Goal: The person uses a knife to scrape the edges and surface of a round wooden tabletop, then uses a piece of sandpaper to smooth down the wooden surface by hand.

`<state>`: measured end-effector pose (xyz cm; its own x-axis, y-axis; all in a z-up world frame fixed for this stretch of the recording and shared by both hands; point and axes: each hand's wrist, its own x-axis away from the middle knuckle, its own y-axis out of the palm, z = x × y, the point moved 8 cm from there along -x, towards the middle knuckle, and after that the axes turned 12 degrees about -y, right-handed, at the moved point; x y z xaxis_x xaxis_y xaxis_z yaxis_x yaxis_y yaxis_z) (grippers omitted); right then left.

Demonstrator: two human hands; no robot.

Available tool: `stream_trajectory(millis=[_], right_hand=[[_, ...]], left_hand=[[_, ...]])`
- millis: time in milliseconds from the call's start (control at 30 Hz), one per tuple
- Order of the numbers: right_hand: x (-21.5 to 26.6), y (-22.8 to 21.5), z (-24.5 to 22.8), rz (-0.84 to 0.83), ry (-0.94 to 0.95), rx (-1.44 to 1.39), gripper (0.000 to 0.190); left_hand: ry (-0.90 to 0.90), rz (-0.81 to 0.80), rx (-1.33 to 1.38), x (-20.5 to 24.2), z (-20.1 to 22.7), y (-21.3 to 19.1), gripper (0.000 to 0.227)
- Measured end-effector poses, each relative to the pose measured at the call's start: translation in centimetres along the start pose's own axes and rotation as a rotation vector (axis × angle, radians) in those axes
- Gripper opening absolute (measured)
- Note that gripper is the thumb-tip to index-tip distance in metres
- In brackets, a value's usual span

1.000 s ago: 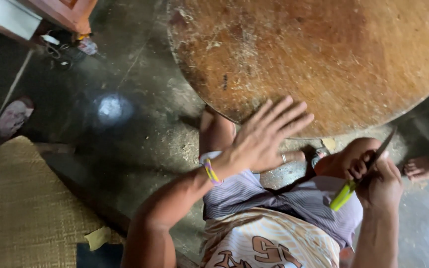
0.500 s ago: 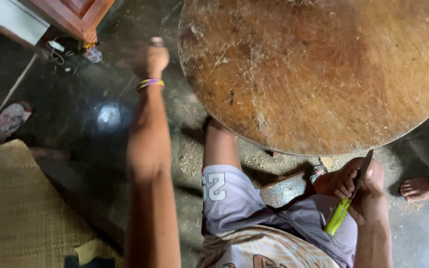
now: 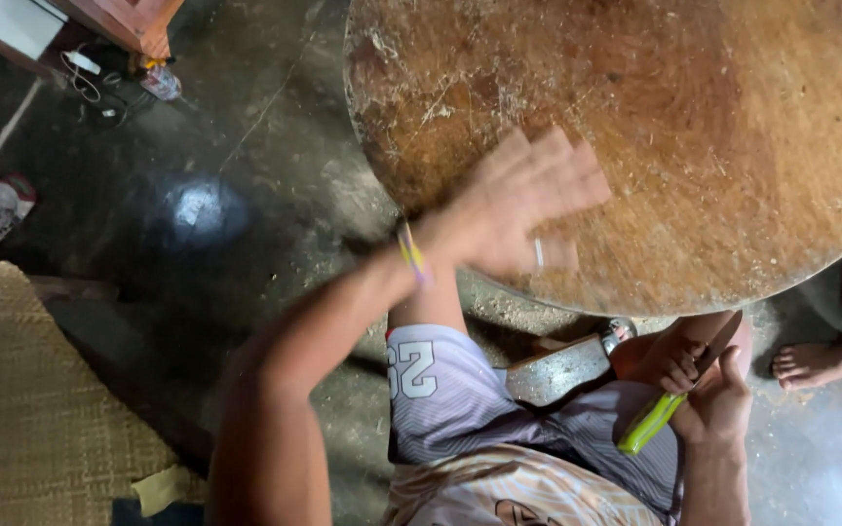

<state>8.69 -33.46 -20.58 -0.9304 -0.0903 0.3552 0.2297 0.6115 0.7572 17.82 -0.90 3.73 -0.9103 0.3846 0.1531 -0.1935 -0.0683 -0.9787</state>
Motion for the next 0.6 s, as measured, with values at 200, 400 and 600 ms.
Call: stream_trajectory(millis=[200, 400, 600], right_hand=[[0.1, -1.8, 0.0, 0.009, -0.032, -0.067, 0.056], [-0.4, 1.6, 0.1, -0.129, 0.017, -0.071, 0.043], [-1.3, -0.9, 2.4, -0.026, 0.085, 0.004, 0.047]], left_hand=[[-1.069, 0.306, 0.158, -1.3, -37.1, 3.8, 0.033], [-1.038, 0.567, 0.204, 4.5, -30.4, -1.5, 0.073], [0.09, 0.659, 0.421, 3.3, -4.6, -1.9, 0.06]])
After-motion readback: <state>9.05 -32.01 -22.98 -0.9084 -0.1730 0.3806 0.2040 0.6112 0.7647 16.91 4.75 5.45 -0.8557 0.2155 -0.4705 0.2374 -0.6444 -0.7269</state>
